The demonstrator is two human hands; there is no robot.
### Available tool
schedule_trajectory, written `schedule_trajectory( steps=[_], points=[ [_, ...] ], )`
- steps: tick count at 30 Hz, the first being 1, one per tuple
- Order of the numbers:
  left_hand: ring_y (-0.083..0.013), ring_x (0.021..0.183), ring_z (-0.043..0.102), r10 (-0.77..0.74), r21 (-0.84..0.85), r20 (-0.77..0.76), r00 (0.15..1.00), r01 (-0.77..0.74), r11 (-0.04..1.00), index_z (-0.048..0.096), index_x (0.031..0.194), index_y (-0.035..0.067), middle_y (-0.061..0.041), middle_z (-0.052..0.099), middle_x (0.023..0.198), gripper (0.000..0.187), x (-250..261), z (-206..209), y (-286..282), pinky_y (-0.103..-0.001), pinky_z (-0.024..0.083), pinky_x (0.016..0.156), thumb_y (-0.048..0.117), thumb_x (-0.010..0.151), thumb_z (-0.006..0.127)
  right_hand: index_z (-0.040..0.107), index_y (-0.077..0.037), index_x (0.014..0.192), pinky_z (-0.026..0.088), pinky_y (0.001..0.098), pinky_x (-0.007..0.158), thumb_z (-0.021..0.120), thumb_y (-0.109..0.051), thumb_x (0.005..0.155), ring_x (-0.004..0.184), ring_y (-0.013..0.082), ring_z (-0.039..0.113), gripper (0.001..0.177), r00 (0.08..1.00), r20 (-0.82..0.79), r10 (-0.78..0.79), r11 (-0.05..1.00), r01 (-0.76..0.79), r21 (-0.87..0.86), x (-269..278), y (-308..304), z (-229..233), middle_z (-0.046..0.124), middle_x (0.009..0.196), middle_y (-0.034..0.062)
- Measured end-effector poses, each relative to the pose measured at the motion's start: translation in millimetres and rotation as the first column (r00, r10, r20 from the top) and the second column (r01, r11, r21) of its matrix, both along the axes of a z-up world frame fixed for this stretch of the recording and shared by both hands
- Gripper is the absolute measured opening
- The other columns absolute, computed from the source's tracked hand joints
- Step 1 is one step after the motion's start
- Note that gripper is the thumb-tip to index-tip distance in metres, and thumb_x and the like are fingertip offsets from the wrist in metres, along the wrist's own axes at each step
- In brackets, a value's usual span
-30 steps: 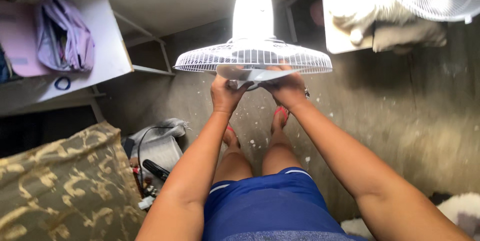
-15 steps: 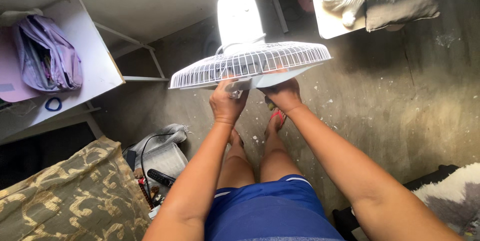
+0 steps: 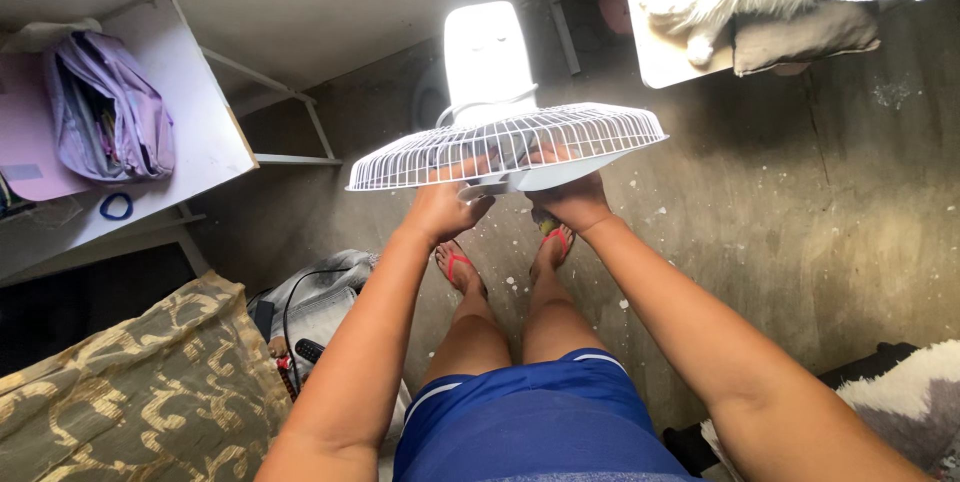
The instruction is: The person disassembles a white electric fan by removing the front grille, then the fan blades, and finally the rear grille. They wipe the fan blades with a cloth during the process. The video ends with the fan partially disassembled.
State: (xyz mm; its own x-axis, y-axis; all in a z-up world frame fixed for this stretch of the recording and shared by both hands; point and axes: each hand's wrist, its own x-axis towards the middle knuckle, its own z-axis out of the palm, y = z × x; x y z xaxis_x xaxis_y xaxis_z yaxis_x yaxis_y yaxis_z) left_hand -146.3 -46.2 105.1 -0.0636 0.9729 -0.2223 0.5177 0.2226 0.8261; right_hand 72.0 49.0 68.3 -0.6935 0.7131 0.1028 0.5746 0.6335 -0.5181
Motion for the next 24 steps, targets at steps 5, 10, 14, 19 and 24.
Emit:
schedule_trajectory(
  steps=[5, 10, 14, 19, 24],
  points=[
    [-0.0361, 0.091, 0.069, -0.026, -0.068, -0.016, 1.0, 0.025, 0.997, 0.065, 0.117, 0.016, -0.014, 0.071, 0.101, 0.038, 1.0, 6.1, 0.2, -0.043, 0.055, 0.079, 0.026, 0.081, 0.075, 0.067, -0.014, 0.107, 0.052, 0.0378, 0.089, 0.072, -0.033, 0.085, 0.101, 0.0277, 0.066, 0.029, 0.979, 0.205, -0.018, 0.977, 0.06, -0.203, 1.5, 3.8, 2.1, 0.069, 0.111, 0.0063],
    [-0.0387, 0.093, 0.066, 0.155, 0.119, -0.027, 0.988, -0.151, 0.981, 0.066, 0.106, 0.013, -0.013, 0.07, 0.103, 0.028, 25.3, 13.8, -21.0, -0.044, 0.054, 0.076, 0.018, 0.08, 0.075, 0.07, -0.013, 0.103, 0.053, 0.0367, 0.088, 0.074, -0.033, 0.078, 0.104, 0.028, 0.067, 0.032, 1.0, 0.017, -0.023, 0.975, 0.027, -0.218, 13.0, -8.1, -8.9, 0.071, 0.117, 0.006],
    [-0.037, 0.094, 0.068, 0.149, 0.168, 0.009, 0.989, -0.148, 0.975, 0.066, 0.106, 0.011, -0.013, 0.07, 0.105, 0.033, 30.3, 10.4, -38.1, -0.042, 0.055, 0.079, 0.015, 0.074, 0.077, 0.071, -0.014, 0.109, 0.054, 0.0356, 0.084, 0.076, -0.036, 0.076, 0.096, 0.0269, 0.069, 0.04, 0.997, 0.008, -0.08, 0.94, 0.079, -0.331, 21.0, -28.1, -14.9, 0.072, 0.108, 0.0064],
    [-0.0303, 0.095, 0.07, 0.159, 0.103, 0.091, 0.983, -0.168, 0.98, 0.068, 0.113, 0.008, -0.013, 0.071, 0.106, 0.042, -5.3, -1.7, -57.5, -0.038, 0.055, 0.084, 0.01, 0.072, 0.076, 0.072, -0.015, 0.108, 0.055, 0.0366, 0.077, 0.076, -0.033, 0.077, 0.091, 0.0286, 0.07, 0.036, 0.995, 0.0, -0.103, 0.938, 0.097, -0.332, 4.1, -52.6, -15.1, 0.074, 0.103, 0.0076],
    [-0.019, 0.088, 0.072, 0.462, 0.133, 0.088, 0.883, -0.47, 0.873, 0.072, 0.104, 0.012, -0.006, 0.074, 0.093, 0.026, -82.0, -31.9, -98.8, -0.034, 0.056, 0.081, 0.013, 0.079, 0.078, 0.072, -0.015, 0.104, 0.055, 0.0372, 0.071, 0.078, -0.039, 0.075, 0.082, 0.029, 0.072, 0.038, 0.981, 0.041, -0.191, 0.921, 0.193, -0.339, -30.3, -72.6, -13.7, 0.074, 0.091, 0.009]
  ],
)
